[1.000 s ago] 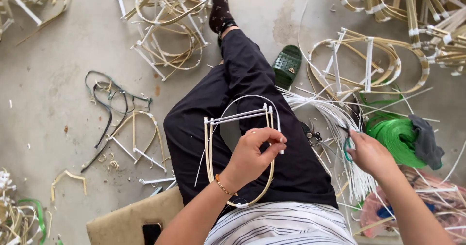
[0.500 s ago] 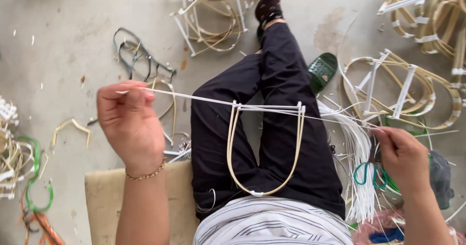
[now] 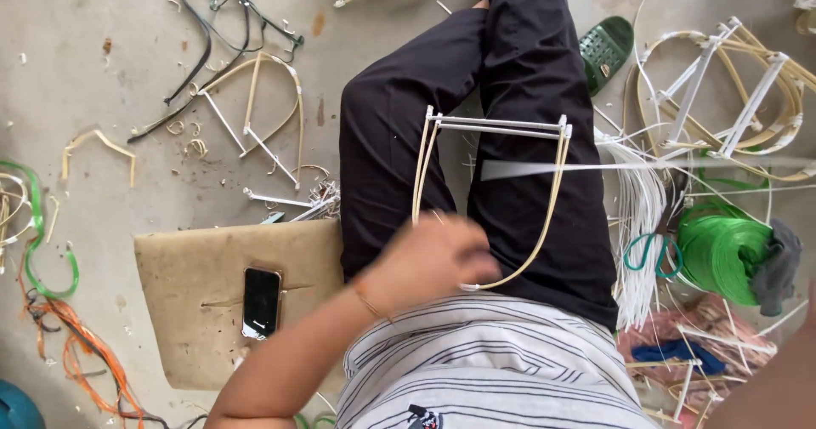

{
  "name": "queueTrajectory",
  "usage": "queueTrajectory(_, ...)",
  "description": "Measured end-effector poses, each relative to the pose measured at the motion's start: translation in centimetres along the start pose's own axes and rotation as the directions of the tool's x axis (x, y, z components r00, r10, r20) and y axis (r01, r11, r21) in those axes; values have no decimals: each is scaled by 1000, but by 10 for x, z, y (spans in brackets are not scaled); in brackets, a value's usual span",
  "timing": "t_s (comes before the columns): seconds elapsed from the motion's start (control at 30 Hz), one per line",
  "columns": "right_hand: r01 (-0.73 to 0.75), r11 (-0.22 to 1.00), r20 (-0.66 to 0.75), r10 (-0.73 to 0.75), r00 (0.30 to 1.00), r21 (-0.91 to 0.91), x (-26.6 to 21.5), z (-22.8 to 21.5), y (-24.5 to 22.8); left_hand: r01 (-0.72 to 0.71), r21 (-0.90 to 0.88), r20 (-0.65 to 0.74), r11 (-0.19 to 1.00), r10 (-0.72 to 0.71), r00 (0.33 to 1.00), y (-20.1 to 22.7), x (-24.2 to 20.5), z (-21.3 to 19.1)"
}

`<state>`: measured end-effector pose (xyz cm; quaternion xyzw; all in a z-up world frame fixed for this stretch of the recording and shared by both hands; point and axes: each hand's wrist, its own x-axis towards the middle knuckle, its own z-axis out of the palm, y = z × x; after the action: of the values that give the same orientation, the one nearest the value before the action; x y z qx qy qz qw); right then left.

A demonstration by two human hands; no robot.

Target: The recorder is assembling and wrapping curved bamboo or wooden frames with white plastic strips in a workshop environment.

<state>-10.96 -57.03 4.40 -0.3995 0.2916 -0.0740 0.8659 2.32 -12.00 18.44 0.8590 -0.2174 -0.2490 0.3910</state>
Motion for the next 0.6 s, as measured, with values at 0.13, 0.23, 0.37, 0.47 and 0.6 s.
queueTrajectory(0.13, 164, 946, -47, -158, 986, 280, 17, 16, -13, -146, 179, 264, 973, 96, 960, 4, -7, 28)
queueTrajectory(0.23, 357, 903, 227, -305, 925, -241, 3, 142, 7, -165, 6, 30, 986, 165, 986, 15, 5, -35)
queueTrajectory(0.37, 528, 718, 431, -342, 835, -453, 24, 243, 42, -107, -280, -20, 954, 106, 994, -13, 26, -84)
queueTrajectory(0.47, 438, 700, 459, -175, 871, -564, 30, 284, 68, 102, -439, 160, 893, -34, 987, -34, 38, -94)
queueTrajectory(0.6, 307, 650, 413, 12, 911, -695, 24, 284, 88, 245, -498, 300, 832, -99, 949, -55, 48, -88)
